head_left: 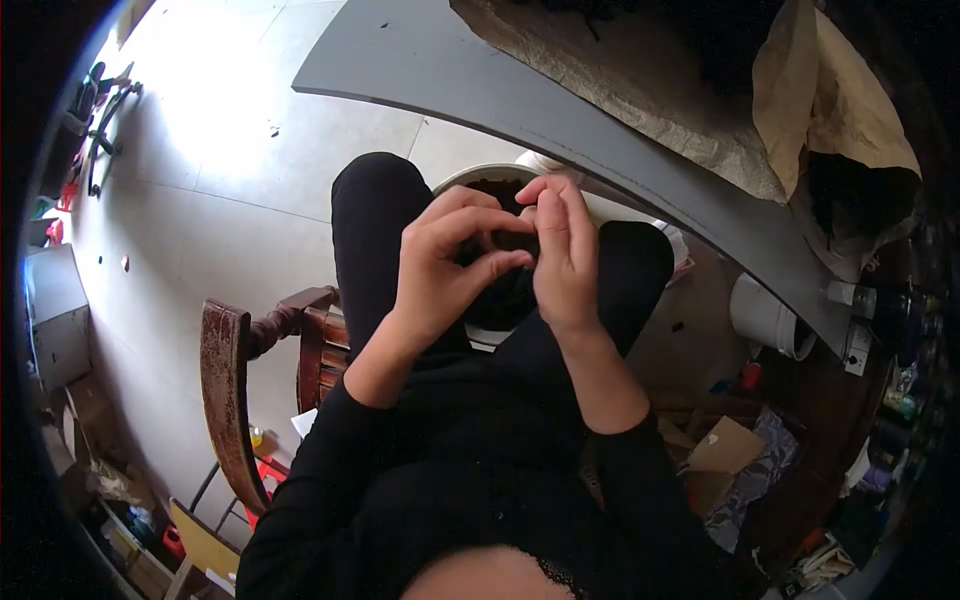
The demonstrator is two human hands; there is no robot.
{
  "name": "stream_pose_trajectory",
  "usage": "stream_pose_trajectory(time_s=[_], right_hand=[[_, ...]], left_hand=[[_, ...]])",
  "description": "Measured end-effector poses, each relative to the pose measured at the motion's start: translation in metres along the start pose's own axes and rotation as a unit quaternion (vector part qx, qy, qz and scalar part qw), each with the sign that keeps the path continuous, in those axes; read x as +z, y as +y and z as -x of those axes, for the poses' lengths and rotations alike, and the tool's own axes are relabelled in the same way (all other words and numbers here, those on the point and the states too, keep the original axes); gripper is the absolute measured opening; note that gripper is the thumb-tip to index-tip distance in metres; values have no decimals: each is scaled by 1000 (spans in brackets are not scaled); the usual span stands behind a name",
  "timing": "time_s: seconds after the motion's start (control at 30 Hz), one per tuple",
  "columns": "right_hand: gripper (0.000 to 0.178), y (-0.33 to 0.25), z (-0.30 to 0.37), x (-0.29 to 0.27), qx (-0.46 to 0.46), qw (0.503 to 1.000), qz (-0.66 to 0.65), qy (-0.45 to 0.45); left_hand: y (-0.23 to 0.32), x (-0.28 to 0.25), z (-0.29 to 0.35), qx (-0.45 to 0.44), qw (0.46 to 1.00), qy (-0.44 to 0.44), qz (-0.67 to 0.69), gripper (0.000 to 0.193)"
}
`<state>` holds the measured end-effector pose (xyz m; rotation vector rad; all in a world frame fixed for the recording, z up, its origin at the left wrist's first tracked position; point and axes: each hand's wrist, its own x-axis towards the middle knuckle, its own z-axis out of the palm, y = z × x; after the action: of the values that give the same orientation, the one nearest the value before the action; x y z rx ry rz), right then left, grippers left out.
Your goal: Picking small black plastic components from a large paper bag and placing them into a small bowl on the lap.
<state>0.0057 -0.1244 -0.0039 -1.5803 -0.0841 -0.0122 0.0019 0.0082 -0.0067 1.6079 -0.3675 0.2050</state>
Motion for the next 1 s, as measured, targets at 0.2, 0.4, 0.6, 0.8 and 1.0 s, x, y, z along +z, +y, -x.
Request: stream_pose_trajectory(time_s=[0.2,0.4,0.6,0.8,1.0], right_hand=[[17,-1,3,15,-124,976,136,117],[12,3,8,11,-199,938,252,128],[9,-26,14,2,-198,924,325,37],[13,-23,7,-3,-81,950,303,-2],[24,-24,10,-15,60,986,-151,-24]], left_hand=[[3,11,12,-96,988,-1,122,22],[4,16,14,-93,984,25,151,11],[5,5,5,-8,998,35,-51,22],[15,6,-3,145,957,27,-250,52],[10,-13,-2,43,999,13,-4,41]])
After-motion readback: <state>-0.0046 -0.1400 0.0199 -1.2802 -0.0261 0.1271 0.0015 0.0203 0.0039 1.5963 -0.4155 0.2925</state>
